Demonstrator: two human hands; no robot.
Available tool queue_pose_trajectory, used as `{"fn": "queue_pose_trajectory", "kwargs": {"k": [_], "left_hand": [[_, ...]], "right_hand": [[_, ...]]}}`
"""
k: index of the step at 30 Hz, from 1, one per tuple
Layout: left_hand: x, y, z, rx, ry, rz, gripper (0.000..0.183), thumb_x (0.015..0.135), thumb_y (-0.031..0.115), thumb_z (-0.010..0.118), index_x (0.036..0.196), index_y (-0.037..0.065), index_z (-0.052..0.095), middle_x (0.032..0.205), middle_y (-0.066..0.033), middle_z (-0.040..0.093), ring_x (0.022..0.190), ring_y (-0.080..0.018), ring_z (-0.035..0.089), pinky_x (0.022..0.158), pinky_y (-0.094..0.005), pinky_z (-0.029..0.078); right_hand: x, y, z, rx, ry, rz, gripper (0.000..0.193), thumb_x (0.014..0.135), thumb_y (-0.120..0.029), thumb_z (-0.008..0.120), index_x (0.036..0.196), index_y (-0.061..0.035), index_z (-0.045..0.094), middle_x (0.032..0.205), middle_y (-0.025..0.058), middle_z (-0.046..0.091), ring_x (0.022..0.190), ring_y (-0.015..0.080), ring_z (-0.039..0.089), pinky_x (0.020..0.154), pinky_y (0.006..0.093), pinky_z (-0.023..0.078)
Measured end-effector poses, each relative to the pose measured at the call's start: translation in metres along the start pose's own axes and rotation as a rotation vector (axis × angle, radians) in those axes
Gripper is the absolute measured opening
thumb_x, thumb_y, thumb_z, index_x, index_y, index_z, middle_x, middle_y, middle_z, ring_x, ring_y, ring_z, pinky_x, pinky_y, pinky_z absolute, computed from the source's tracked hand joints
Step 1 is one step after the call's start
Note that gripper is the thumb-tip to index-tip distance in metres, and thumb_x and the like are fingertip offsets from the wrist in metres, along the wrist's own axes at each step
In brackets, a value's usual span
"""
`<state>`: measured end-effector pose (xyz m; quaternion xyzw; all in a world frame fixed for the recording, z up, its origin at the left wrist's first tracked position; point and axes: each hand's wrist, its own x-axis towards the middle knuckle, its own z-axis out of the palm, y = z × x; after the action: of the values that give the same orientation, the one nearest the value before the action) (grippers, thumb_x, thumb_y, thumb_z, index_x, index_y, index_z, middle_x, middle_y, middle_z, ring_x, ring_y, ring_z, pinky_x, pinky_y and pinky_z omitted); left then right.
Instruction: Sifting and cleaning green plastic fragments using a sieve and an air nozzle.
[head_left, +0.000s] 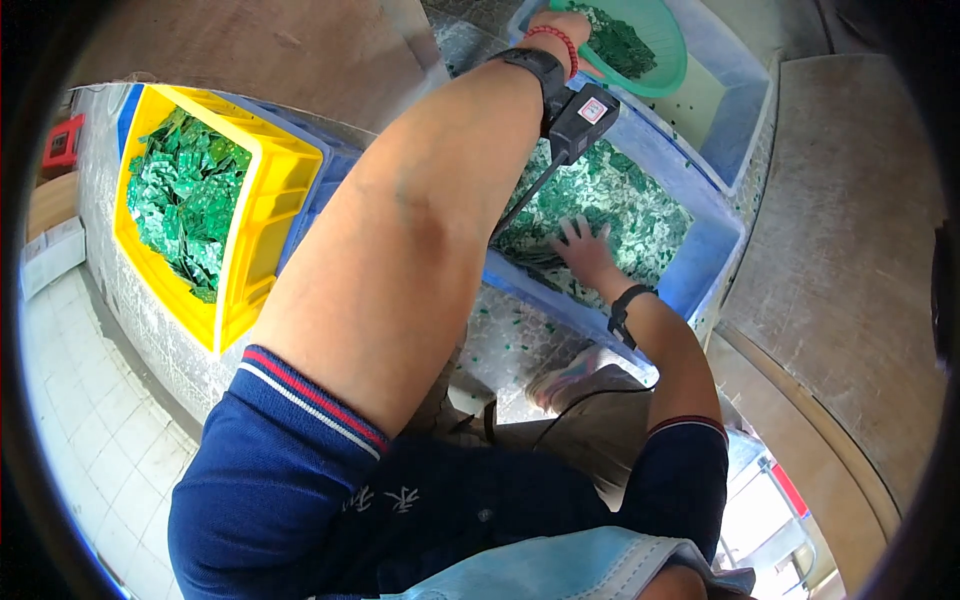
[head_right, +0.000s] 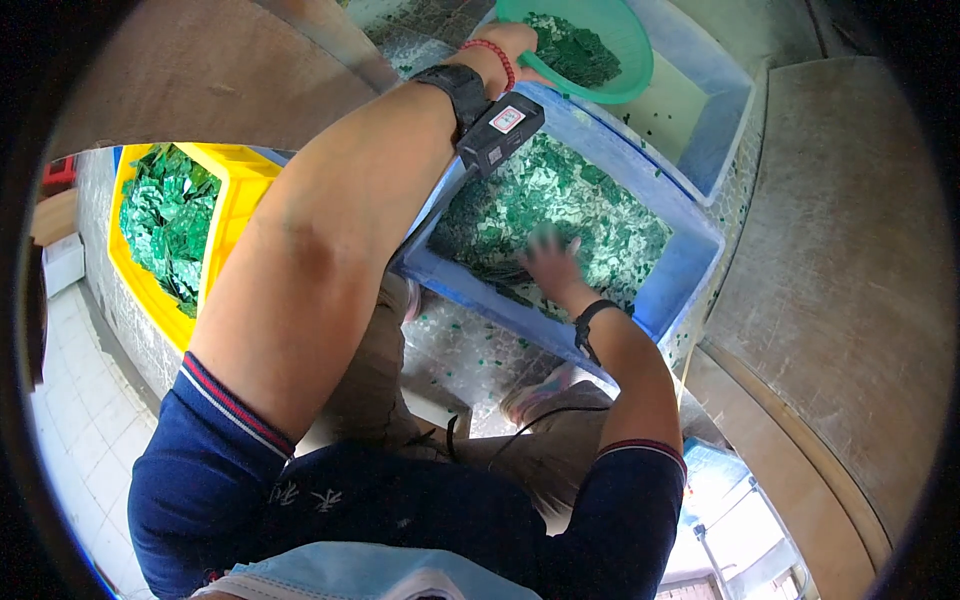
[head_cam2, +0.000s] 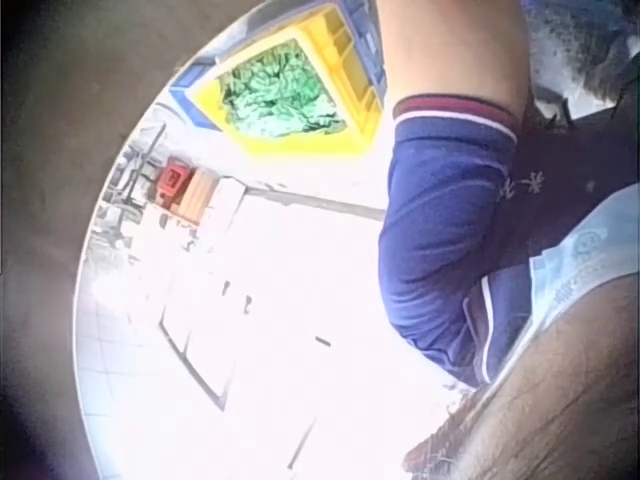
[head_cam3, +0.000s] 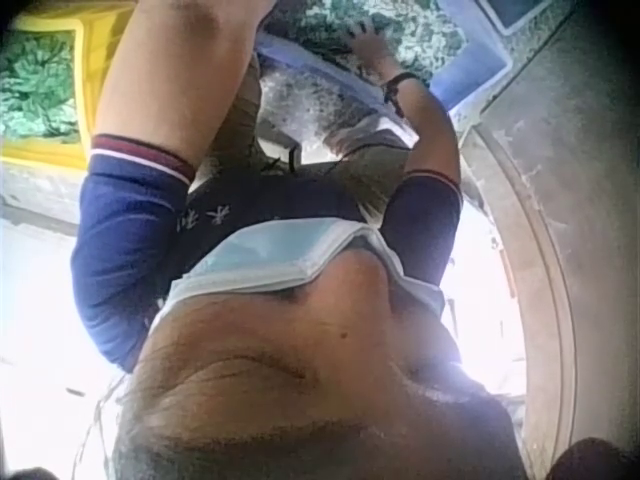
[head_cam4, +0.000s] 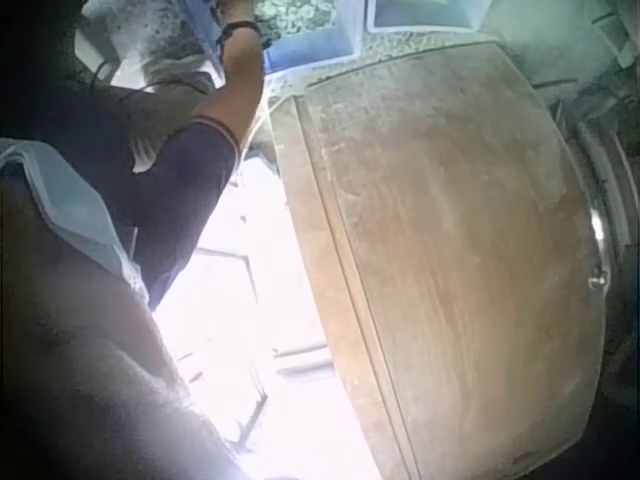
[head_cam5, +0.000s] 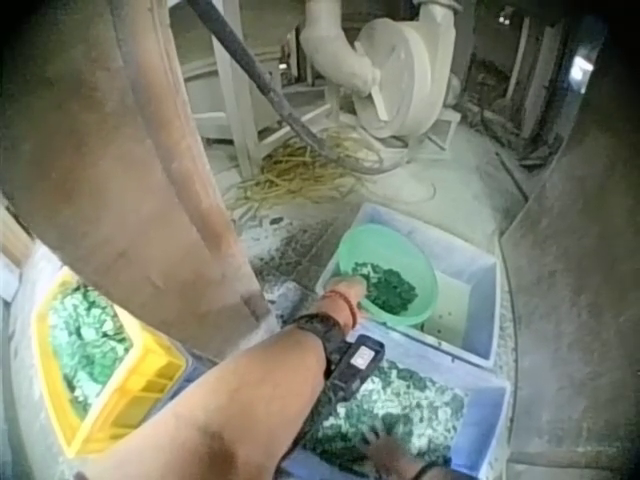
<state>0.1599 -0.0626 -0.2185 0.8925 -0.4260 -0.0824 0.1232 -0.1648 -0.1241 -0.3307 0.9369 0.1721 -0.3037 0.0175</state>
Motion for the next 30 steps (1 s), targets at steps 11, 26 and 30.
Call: {"fn": "queue_pose_trajectory", "kwargs": {"k": [11, 26, 30], "left_hand": [[0.005, 0.004, -0.002, 0.066, -0.03, -0.091, 0.044, 0.065, 0.036, 0.073, 0.092, 0.004, 0.061, 0.091, -0.0149, 0.059, 0.086, -0.032, 0.057, 0.076, -0.038, 0.047], [0.015, 0.009, 0.006, 0.057, 0.013, -0.028, 0.055, 0.061, 0.05, 0.071, 0.085, 0.002, 0.062, 0.09, -0.0138, 0.06, 0.089, -0.031, 0.057, 0.079, -0.0368, 0.045], [0.017, 0.015, 0.01, 0.073, 0.019, 0.038, 0.048, 0.059, 0.045, 0.074, 0.081, 0.004, 0.062, 0.086, -0.0133, 0.061, 0.085, -0.0298, 0.058, 0.078, -0.0353, 0.045]], "right_hand": [[-0.026, 0.121, -0.027, 0.182, 0.201, 0.303, 0.059, 0.065, -0.011, 0.066, 0.119, -0.0162, 0.042, 0.122, 0.0086, 0.041, 0.108, 0.0303, 0.045, 0.079, 0.0396, 0.047], [-0.084, 0.144, -0.101, 0.896, 0.788, 0.45, 0.065, 0.052, -0.013, 0.077, 0.108, -0.0024, 0.046, 0.093, 0.0098, 0.056, 0.087, 0.0189, 0.055, 0.078, 0.0309, 0.044], [-0.098, 0.156, -0.176, 1.071, 0.923, 0.389, 0.064, 0.052, -0.013, 0.078, 0.106, 0.0006, 0.048, 0.097, 0.0099, 0.057, 0.085, 0.018, 0.055, 0.077, 0.0305, 0.045]]}}
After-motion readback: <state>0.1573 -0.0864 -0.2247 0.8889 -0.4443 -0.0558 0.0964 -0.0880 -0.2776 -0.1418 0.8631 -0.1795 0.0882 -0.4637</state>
